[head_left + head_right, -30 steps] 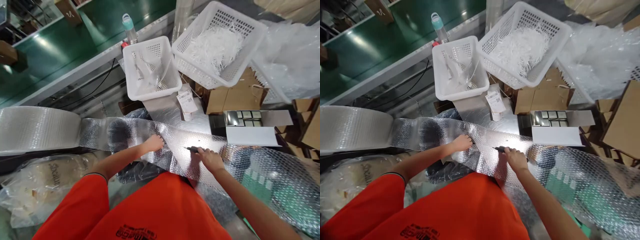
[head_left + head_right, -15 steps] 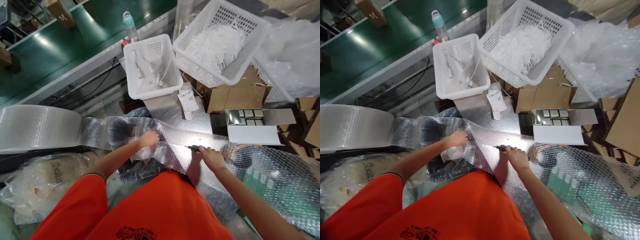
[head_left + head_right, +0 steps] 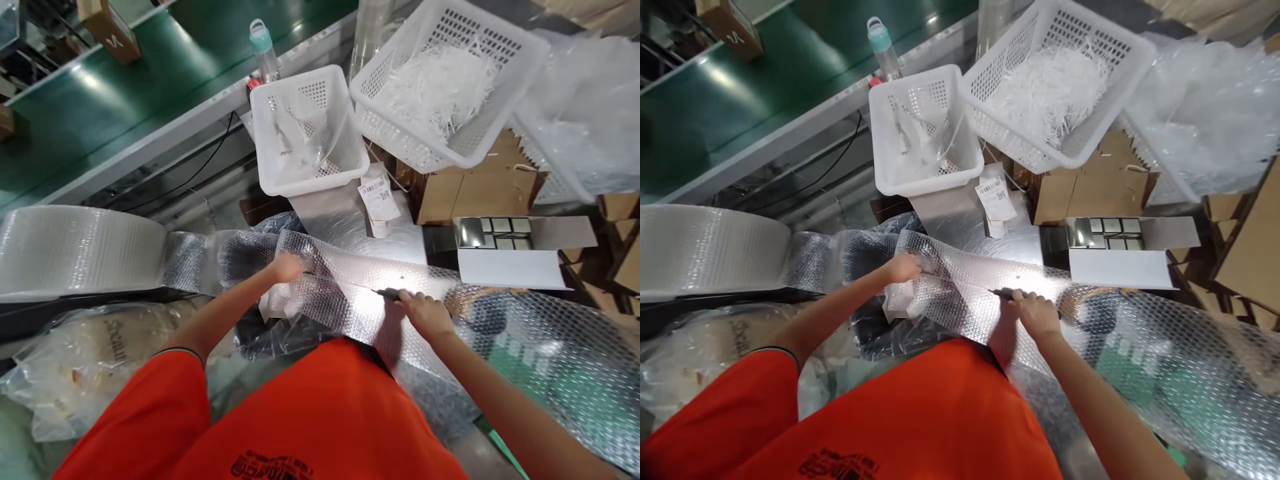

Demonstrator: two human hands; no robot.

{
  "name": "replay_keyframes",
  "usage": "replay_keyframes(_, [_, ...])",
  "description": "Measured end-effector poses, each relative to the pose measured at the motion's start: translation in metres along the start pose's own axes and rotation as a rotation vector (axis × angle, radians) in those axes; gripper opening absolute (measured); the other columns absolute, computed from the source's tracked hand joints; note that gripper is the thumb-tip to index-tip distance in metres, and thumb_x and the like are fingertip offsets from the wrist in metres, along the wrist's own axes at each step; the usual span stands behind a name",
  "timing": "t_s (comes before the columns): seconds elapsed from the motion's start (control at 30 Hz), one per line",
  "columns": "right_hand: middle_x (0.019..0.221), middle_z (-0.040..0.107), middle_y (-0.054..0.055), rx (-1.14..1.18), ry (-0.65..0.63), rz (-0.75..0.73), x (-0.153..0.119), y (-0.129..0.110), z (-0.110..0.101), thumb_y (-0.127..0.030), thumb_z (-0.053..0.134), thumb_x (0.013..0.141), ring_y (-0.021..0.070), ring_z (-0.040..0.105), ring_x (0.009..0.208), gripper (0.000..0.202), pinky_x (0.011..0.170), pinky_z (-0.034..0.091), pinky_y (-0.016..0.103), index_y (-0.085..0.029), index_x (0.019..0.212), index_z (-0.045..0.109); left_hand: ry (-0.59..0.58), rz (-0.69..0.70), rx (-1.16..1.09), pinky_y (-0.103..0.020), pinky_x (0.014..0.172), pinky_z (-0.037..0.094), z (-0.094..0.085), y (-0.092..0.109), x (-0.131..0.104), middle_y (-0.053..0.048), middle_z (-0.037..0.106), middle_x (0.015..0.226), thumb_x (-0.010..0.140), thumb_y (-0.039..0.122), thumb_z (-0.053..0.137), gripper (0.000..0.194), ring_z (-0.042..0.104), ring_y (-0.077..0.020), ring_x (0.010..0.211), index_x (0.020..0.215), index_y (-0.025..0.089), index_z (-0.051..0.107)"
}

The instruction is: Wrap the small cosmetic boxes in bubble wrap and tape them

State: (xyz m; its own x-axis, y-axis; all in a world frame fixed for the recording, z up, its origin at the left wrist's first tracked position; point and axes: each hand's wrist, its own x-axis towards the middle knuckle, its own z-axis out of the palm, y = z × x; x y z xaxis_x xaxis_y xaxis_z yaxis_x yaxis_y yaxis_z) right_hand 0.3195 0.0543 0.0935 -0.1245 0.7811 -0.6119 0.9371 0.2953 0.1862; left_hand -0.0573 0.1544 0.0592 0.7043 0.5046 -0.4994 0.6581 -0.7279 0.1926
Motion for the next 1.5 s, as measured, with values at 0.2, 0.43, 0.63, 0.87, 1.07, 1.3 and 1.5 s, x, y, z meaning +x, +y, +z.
replay_keyframes(0.2, [0.097,0.070,0.017,-0.001,0.016,-0.005,0.000,-0.001,-0.001,-0.040,0.033,0.104,0.0281,0.070,0.089,0.041,0.068,0.048,0.032,-0.016,0.124,0.061,-0.047,-0.022,0.018,-0.030,0.072,0.037,-0.006,-0.008,-0.006,-0.010,0.070,0.093,0.092,0.033,0.059,0.023,0.058,-0.0219,0.088,0.084,0.017,0.073])
replay_keyframes(0.43, [0.098,0.070,0.017,0.017,0.019,0.011,0.002,-0.002,-0.003,-0.040,0.036,0.103,0.0278,0.071,0.089,0.040,0.069,0.049,0.032,-0.016,0.123,0.062,-0.067,-0.072,0.009,-0.030,0.078,0.038,-0.004,-0.014,-0.007,-0.010,0.069,0.096,0.092,0.029,0.061,0.021,0.057,-0.0211,0.091,0.087,0.015,0.075])
replay_keyframes(0.63, [0.098,0.070,0.017,0.040,-0.008,0.024,0.002,0.003,0.002,-0.041,0.036,0.103,0.0280,0.072,0.089,0.041,0.069,0.049,0.032,-0.017,0.126,0.060,-0.091,-0.229,0.009,-0.031,0.074,0.040,0.006,-0.046,-0.045,-0.011,0.067,0.086,0.086,0.019,0.064,0.016,0.059,-0.0218,0.083,0.074,0.012,0.072])
replay_keyframes(0.87, [0.100,0.069,0.017,0.013,-0.034,0.024,0.002,0.003,-0.004,-0.042,0.032,0.104,0.0283,0.072,0.090,0.044,0.068,0.048,0.031,-0.016,0.127,0.058,-0.100,-0.310,-0.026,-0.029,0.074,0.040,0.009,-0.073,-0.072,-0.008,0.067,0.090,0.086,0.021,0.067,0.014,0.058,-0.0214,0.087,0.075,0.014,0.072])
replay_keyframes(1.07, [0.098,0.069,0.019,-0.021,0.024,0.003,0.000,0.002,-0.002,-0.040,0.034,0.104,0.0292,0.070,0.090,0.042,0.069,0.048,0.033,-0.015,0.124,0.060,-0.127,-0.324,-0.023,-0.028,0.080,0.039,0.008,-0.076,-0.071,-0.008,0.067,0.095,0.089,0.020,0.062,0.016,0.053,-0.0203,0.093,0.080,0.012,0.073])
replay_keyframes(1.3, [0.098,0.069,0.017,-0.005,0.013,0.019,-0.001,0.001,-0.001,-0.041,0.035,0.103,0.0276,0.071,0.090,0.041,0.068,0.047,0.030,-0.016,0.124,0.060,-0.183,-0.430,-0.041,-0.028,0.085,0.041,0.008,-0.086,-0.085,-0.007,0.068,0.096,0.087,0.021,0.064,0.016,0.055,-0.0206,0.096,0.074,0.014,0.070])
replay_keyframes(1.5, [0.097,0.070,0.017,-0.023,0.010,0.011,0.001,0.003,0.000,-0.041,0.035,0.103,0.0283,0.071,0.088,0.040,0.067,0.047,0.031,-0.017,0.124,0.059,-0.221,-0.666,-0.036,-0.027,0.088,0.041,-0.003,-0.114,-0.140,-0.001,0.066,0.082,0.084,0.020,0.068,0.018,0.056,-0.0189,0.094,0.069,0.011,0.067])
